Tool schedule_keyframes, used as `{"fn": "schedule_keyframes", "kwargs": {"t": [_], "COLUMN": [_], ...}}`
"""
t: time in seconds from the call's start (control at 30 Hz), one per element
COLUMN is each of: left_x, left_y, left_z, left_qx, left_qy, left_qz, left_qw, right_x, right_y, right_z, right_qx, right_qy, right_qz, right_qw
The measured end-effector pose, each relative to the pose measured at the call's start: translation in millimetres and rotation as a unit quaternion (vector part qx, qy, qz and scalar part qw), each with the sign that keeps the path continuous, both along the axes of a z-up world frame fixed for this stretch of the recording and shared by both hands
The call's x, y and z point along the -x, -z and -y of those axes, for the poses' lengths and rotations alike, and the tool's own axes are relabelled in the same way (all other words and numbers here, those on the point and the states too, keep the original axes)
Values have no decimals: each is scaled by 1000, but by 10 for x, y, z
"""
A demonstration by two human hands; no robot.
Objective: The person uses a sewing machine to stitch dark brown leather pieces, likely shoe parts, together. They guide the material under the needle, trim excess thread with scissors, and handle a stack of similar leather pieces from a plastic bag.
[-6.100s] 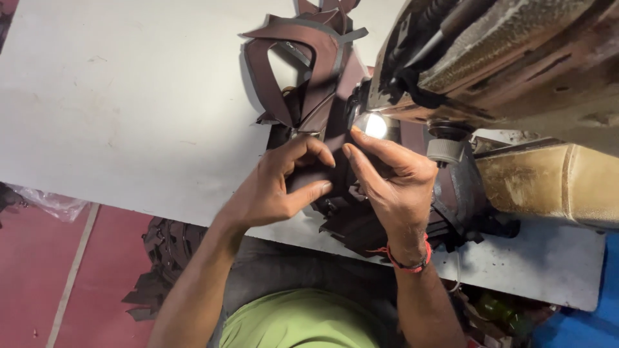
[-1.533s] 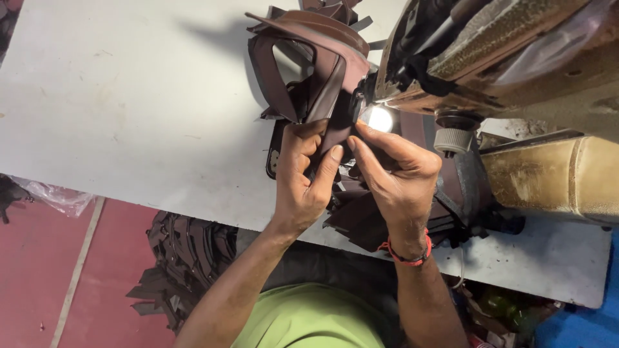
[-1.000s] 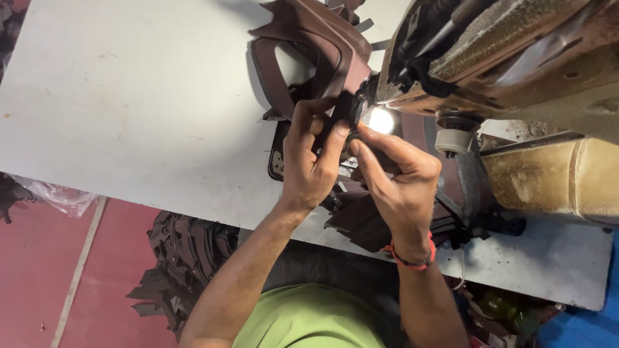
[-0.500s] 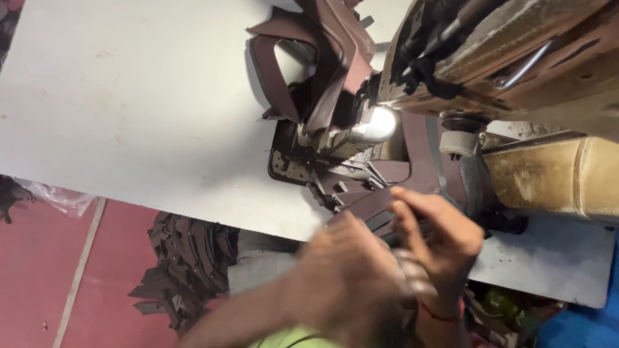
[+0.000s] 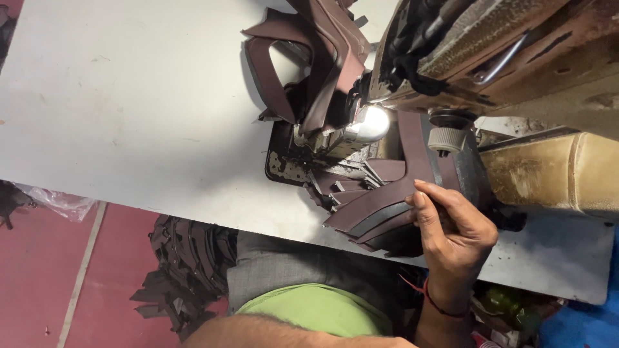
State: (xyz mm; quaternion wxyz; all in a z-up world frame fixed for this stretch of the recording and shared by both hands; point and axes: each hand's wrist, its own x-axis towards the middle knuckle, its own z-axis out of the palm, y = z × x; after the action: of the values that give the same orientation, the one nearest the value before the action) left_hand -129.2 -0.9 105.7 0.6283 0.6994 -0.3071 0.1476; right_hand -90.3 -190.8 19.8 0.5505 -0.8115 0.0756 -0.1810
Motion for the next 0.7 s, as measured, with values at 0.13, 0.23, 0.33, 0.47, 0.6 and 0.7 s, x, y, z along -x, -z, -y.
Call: {"fn": "schedule_keyframes", "kwargs": {"t": [0.13, 0.23, 0.33, 0.47, 0.6, 0.7], "left_x": [-316, -443, -592, -843, -924, -933], "left_y": [145, 286, 497, 1051, 1203, 1247], "left_z": [31, 118, 259, 512, 619, 655], "left_qx": [-11, -19, -27, -226, -238, -233], "left_qy": [30, 54, 77, -11, -16, 9], "left_qz": [-5, -7, -11, -33, -20, -44], "left_qw": [999, 998, 997, 973, 971, 971], "right_x": [15, 26, 114, 144, 187, 214], "right_y": [29, 32, 43, 67, 126, 131], "right_z": [42, 95, 166, 305, 481, 521], "right_qx": [-11, 7, 13, -10, -16, 0], "right_qy": [8, 30, 72, 123, 150, 144], "right_qz": [-2, 8, 36, 68, 83, 80], "right_qw": [1000, 999, 997, 990, 985, 986]}}
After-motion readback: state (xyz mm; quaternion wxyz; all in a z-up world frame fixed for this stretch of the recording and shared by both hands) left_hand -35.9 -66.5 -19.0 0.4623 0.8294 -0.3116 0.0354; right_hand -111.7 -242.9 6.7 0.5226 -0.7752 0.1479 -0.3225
